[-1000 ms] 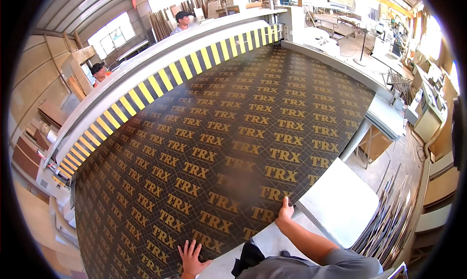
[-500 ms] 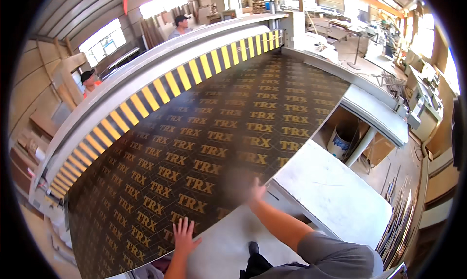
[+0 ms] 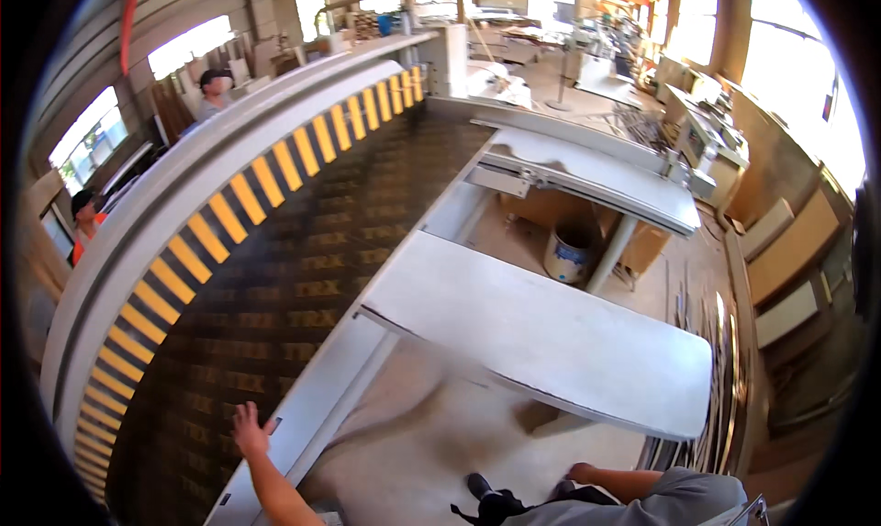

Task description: The person helps operate an industrial saw machine by receiving and guiding large wood panels by hand, then clears cut wood pieces and scrap strips from the machine table using a rod and by hand.

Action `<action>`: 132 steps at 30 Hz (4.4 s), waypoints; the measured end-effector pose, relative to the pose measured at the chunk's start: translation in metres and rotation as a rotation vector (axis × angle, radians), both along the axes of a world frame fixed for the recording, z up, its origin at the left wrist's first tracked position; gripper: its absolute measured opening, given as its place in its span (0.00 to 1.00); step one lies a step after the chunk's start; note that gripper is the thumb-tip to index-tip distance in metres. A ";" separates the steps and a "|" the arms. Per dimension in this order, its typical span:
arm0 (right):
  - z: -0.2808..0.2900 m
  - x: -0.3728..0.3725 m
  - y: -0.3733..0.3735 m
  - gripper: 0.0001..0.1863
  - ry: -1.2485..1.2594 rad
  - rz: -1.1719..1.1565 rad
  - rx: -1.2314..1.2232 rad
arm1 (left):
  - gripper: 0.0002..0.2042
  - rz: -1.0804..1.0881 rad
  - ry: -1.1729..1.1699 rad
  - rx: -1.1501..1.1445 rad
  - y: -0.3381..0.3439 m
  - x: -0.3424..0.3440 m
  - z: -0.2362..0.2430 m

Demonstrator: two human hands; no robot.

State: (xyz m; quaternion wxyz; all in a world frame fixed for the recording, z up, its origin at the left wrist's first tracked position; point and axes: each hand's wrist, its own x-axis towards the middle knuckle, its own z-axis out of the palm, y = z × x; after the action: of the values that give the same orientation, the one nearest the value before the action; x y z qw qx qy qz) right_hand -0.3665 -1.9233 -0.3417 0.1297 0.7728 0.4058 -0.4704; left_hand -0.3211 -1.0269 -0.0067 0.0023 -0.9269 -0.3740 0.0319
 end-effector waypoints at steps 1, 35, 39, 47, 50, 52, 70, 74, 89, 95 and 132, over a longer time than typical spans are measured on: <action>0.005 -0.038 -0.043 0.18 -0.003 -0.240 0.039 | 0.42 0.175 0.078 0.060 0.021 0.022 0.004; 0.171 -0.374 -0.092 0.17 -0.078 -2.620 0.366 | 0.22 -0.915 -0.572 -0.288 -0.474 0.297 -0.046; 0.238 -0.271 -0.196 0.22 -0.096 -2.542 0.295 | 0.22 -0.821 -0.685 -0.301 -0.481 0.300 -0.047; 0.303 -0.101 -0.386 0.19 -0.214 -2.370 0.312 | 0.22 -0.592 -0.708 -0.262 -0.501 0.314 -0.036; 0.301 -0.073 -0.434 0.18 -0.197 -2.471 0.378 | 0.22 -0.534 -0.675 -0.262 -0.510 0.314 -0.028; 0.291 -0.045 -0.452 0.19 -0.077 -2.421 0.129 | 0.22 -0.489 -0.669 -0.252 -0.513 0.319 -0.029; 0.279 0.609 -0.457 0.22 -0.101 -1.321 0.318 | 0.23 0.062 -0.539 -0.008 -0.537 0.397 0.006; 0.325 0.825 -0.346 0.21 -0.076 -1.009 0.450 | 0.22 0.244 -0.669 0.021 -0.589 0.432 0.026; 0.391 1.153 0.182 0.16 0.112 -0.403 1.019 | 0.26 0.625 -0.859 -0.055 -0.564 0.618 0.030; 0.417 1.214 0.313 0.17 0.146 -0.480 1.089 | 0.25 0.438 -0.946 -0.079 -0.370 0.734 0.041; 0.365 1.659 0.686 0.40 -0.886 -1.012 0.425 | 0.39 -0.152 -0.162 -0.034 0.448 1.368 0.007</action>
State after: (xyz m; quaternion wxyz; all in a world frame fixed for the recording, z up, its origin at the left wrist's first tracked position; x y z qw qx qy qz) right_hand 1.2928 -1.2375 0.0235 -0.1056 0.9940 -0.0115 -0.0244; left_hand 1.0471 -0.5789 0.0003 -0.0414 -0.9520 -0.3009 -0.0368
